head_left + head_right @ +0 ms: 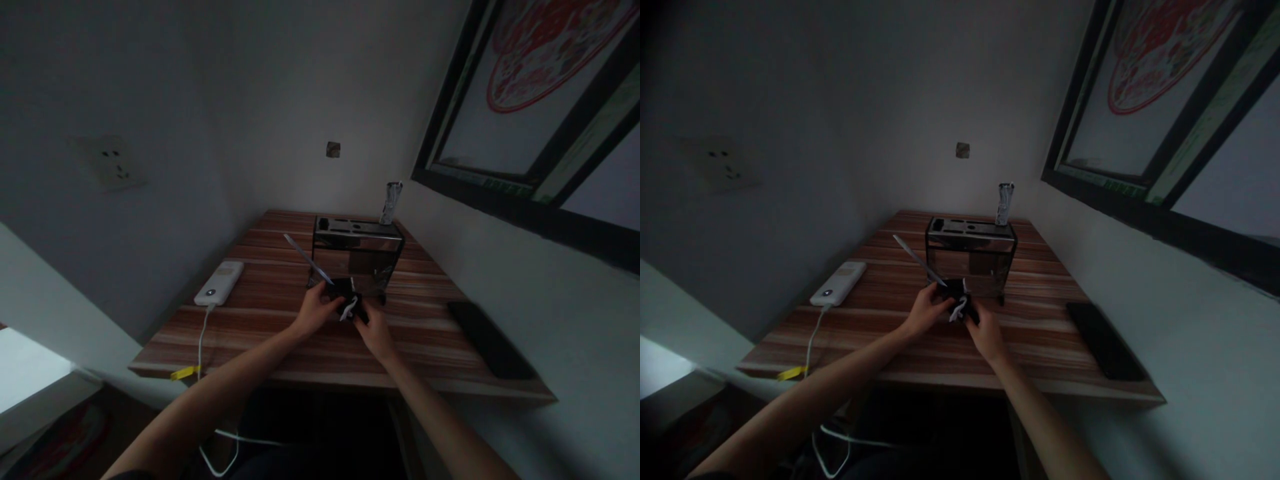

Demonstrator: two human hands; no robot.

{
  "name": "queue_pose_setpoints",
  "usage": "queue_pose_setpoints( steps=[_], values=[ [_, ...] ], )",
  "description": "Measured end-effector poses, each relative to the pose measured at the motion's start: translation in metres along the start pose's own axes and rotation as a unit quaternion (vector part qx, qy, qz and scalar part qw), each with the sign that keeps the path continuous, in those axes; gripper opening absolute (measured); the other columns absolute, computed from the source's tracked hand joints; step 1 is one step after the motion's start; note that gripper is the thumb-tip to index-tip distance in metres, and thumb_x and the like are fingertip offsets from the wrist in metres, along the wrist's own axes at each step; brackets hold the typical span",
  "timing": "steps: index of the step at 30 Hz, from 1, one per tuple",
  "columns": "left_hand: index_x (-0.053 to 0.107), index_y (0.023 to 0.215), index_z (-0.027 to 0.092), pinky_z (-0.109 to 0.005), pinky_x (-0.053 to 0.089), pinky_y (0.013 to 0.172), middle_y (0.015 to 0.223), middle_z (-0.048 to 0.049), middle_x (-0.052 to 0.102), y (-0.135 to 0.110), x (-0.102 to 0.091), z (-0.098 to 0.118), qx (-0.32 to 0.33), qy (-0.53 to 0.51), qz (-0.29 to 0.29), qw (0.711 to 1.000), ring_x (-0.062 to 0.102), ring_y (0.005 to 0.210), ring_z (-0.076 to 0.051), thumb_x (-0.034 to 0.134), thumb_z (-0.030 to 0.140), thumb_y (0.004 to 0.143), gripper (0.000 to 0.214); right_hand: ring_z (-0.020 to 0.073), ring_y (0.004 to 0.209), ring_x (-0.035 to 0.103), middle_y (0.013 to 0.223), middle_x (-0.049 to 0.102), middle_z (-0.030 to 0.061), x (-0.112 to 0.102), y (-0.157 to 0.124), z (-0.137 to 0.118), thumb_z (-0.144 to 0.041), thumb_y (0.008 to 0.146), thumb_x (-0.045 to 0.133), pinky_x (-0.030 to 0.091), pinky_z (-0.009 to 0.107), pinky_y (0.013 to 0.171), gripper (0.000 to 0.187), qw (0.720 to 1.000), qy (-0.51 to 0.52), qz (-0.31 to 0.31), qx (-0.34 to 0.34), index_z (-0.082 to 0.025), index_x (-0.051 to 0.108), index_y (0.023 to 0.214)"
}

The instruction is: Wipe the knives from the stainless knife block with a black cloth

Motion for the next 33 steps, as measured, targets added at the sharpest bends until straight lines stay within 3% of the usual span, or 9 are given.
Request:
queue_pose_setpoints(
  steps=[9,16,24,29,33],
  values=[
    [0.063,0.082,0.015,-0.029,0.049,0.073,0.084,-0.0057,0.069,0.003,-0.007,0.006,0.003,0.011,0.016,1.000,0.063,0.080,-0.019,0.068,0.024,0.065,0.020,0.0224,0.086,0.063,0.095,0.067,0.0078,0.004,0.000,-0.001,-0.015,0.076,0.049,0.048,0.034,0.076,0.028,1.000,0.016,-0.024,0.007,-0.016,0.060,0.102],
    [0.064,0.082,0.014,-0.028,0.048,0.072,0.082,-0.0042,0.069,0.009,-0.021,0.009,0.015,-0.017,0.044,0.999,0.063,0.077,-0.018,0.066,0.023,0.065,0.019,0.0186,0.071,0.062,0.080,0.066,0.0057,0.006,0.000,-0.003,-0.030,0.083,0.051,0.047,0.027,0.063,0.026,0.999,0.009,-0.036,0.023,-0.016,0.060,0.104],
    [0.065,0.083,0.015,-0.025,0.047,0.068,0.079,-0.0020,0.069,0.021,-0.052,0.010,0.020,-0.110,0.117,0.987,0.062,0.072,-0.015,0.068,0.027,0.064,0.023,0.0175,0.067,0.061,0.080,0.067,0.0044,0.007,-0.001,-0.002,-0.039,0.084,0.051,0.045,0.024,0.056,0.029,0.999,0.002,-0.039,0.025,-0.018,0.061,0.102],
    [0.067,0.084,0.014,-0.026,0.047,0.073,0.083,-0.0040,0.070,0.025,-0.076,0.016,0.052,-0.114,0.177,0.976,0.063,0.079,-0.017,0.070,0.031,0.063,0.027,0.0199,0.076,0.063,0.084,0.068,0.0053,0.006,-0.001,-0.003,-0.039,0.083,0.053,0.047,0.027,0.066,0.027,0.999,-0.009,-0.034,0.022,-0.018,0.062,0.097],
    [0.068,0.082,0.014,-0.024,0.047,0.068,0.079,-0.0037,0.070,0.028,-0.095,0.021,0.076,-0.113,0.223,0.965,0.063,0.074,-0.016,0.069,0.034,0.064,0.027,0.0220,0.084,0.064,0.089,0.069,0.0066,0.006,0.000,-0.001,-0.038,0.083,0.054,0.047,0.030,0.072,0.026,0.999,-0.019,-0.035,0.022,-0.018,0.063,0.096]
  ],
)
Point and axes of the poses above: each hand's wrist, its own y-axis towards the middle knuckle, its own x-axis out of the palm, z = x × y, the point moved 8 cm from there along y, towards the middle knuckle
